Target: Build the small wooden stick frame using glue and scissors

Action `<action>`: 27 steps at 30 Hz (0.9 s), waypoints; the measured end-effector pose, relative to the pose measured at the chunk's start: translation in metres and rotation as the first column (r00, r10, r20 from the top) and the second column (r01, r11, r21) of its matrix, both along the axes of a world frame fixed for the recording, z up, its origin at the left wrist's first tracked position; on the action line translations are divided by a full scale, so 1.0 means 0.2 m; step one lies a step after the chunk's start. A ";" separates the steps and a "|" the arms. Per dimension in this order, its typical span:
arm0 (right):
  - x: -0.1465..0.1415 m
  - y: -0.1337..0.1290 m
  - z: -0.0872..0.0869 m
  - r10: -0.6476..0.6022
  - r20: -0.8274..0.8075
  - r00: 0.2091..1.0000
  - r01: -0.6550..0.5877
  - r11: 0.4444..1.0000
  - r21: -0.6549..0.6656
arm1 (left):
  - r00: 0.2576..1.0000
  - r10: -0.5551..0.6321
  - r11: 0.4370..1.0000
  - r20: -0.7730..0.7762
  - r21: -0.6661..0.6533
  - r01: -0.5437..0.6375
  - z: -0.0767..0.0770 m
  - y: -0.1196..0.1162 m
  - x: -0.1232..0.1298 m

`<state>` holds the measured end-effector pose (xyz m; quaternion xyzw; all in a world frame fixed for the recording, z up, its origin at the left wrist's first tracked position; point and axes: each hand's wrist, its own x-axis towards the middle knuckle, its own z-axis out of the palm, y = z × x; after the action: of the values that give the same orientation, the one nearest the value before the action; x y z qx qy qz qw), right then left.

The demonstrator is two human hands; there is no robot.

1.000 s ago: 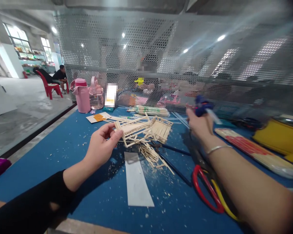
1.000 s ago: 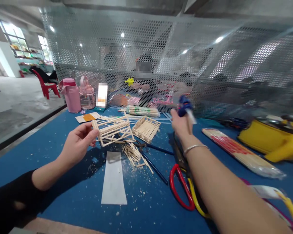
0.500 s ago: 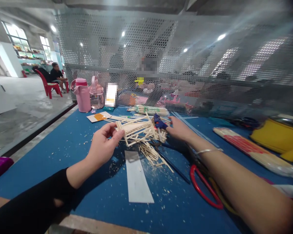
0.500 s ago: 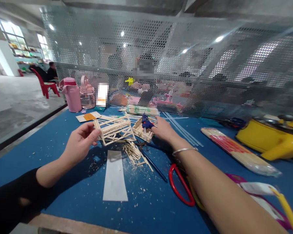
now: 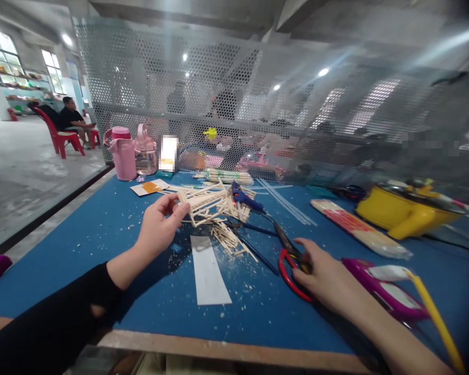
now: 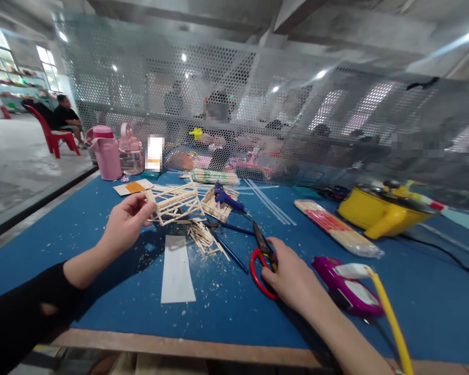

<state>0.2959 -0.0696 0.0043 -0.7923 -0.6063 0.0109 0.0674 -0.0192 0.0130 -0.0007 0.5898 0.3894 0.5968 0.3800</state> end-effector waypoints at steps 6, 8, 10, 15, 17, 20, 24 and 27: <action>0.02 -0.12 -0.06 0.081 -0.183 0.980 -0.054 0.988 0.147 | 1.000 -0.001 1.000 -0.014 0.018 0.001 0.00 -0.01 -0.01; 0.02 -0.13 -0.06 0.080 -0.220 0.972 -0.060 0.993 0.097 | 1.000 0.000 1.000 -0.018 0.029 0.000 0.01 -0.01 -0.01; 0.02 -0.12 -0.04 0.057 -0.210 0.976 -0.051 0.998 0.034 | 1.000 0.008 0.999 -0.018 0.038 -0.007 0.01 -0.01 -0.01; 0.04 -0.04 0.00 0.012 0.024 1.000 -0.011 0.999 -0.046 | 0.999 0.022 0.999 -0.022 0.029 -0.022 0.01 -0.01 0.00; 0.06 -0.03 0.02 -0.004 0.113 0.994 0.010 0.998 -0.054 | 0.999 0.020 1.000 -0.027 0.022 -0.020 0.01 -0.01 -0.01; 0.07 -0.05 0.03 0.023 0.136 0.990 -0.017 0.999 -0.039 | 0.999 0.019 1.000 -0.031 0.021 -0.018 0.01 -0.01 -0.01; 0.04 -0.08 0.02 0.176 0.015 0.984 -0.176 0.984 -0.003 | 0.999 0.020 1.000 -0.027 0.024 -0.019 0.01 -0.01 0.00; 0.00 -0.05 0.01 0.269 -0.013 0.963 -0.269 0.963 0.000 | 0.999 0.024 0.999 -0.024 0.031 -0.023 0.02 -0.01 0.00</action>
<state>0.2968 -0.0789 0.0058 -0.7028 -0.7076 0.0254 0.0686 -0.0199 0.0115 0.0023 0.5980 0.3917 0.5999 0.3593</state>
